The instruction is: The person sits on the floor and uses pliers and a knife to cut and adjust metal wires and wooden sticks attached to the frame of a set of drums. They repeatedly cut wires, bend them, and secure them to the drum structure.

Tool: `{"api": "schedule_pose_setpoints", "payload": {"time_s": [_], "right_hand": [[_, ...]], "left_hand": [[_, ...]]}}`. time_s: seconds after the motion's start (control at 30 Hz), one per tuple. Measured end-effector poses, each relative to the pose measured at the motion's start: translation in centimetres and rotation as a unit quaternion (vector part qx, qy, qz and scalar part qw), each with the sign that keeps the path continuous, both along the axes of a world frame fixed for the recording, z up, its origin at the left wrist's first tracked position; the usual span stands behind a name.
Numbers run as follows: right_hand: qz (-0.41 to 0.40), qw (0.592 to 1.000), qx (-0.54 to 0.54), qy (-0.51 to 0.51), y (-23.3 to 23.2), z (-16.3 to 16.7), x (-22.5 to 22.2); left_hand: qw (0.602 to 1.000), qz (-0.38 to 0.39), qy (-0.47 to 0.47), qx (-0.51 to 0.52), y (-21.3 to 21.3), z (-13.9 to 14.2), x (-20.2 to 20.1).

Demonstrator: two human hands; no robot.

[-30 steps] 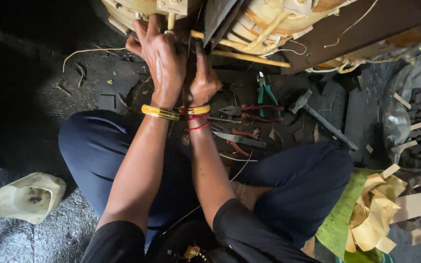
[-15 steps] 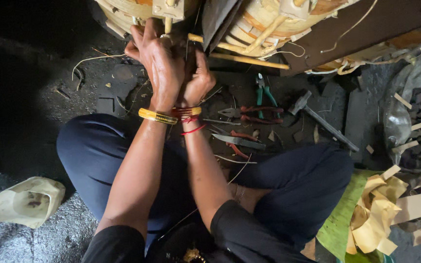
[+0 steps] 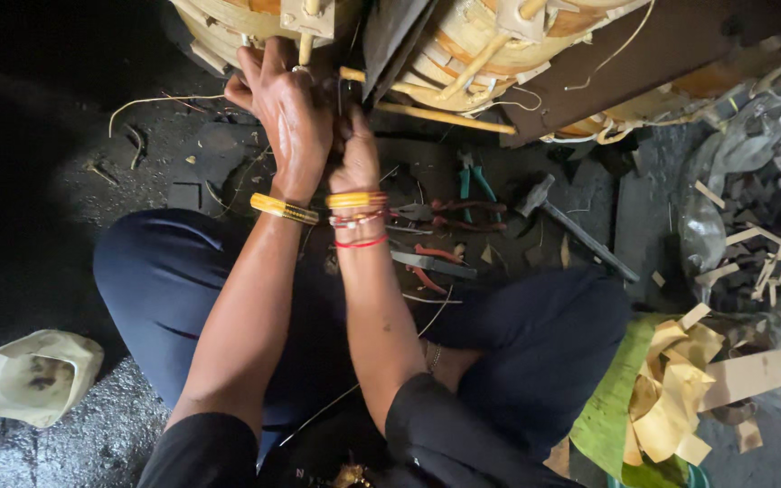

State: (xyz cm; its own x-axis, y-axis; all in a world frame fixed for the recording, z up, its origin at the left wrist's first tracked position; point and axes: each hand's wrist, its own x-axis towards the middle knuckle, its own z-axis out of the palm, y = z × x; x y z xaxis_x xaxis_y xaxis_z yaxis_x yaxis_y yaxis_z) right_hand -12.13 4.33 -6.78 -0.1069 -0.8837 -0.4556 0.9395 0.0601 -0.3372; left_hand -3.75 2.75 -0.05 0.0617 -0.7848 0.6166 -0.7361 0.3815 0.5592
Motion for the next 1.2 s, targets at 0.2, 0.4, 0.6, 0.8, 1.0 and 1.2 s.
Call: {"api": "schedule_pose_setpoints", "payload": {"time_s": [0.2,0.4,0.6,0.8,1.0,1.2], "right_hand": [[-0.105,0.904,-0.031,0.413,1.9,-0.7,0.8],[-0.215,0.511,-0.034,0.831,3.8,-1.7,0.3],[-0.192,0.381,0.001,0.904,3.0,-2.1,-0.5],[-0.194,0.355,0.011,0.915,2.0,-3.5,-1.1],[-0.210,0.432,-0.018,0.877,2.0,-3.4,0.1],[-0.207,0.607,-0.016,0.767,2.2,-0.8,2.3]], "left_hand": [[1.000,-0.008,-0.003,0.012,0.2,0.1,0.0],[1.000,-0.013,-0.007,-0.011,0.0,-0.1,-0.1],[0.999,-0.009,-0.014,0.027,0.0,0.0,-0.1],[1.000,-0.025,0.006,-0.005,0.4,0.6,0.3],[0.999,-0.028,0.034,0.009,0.6,1.1,0.4],[0.999,-0.012,0.017,0.026,0.4,1.1,0.6]]}}
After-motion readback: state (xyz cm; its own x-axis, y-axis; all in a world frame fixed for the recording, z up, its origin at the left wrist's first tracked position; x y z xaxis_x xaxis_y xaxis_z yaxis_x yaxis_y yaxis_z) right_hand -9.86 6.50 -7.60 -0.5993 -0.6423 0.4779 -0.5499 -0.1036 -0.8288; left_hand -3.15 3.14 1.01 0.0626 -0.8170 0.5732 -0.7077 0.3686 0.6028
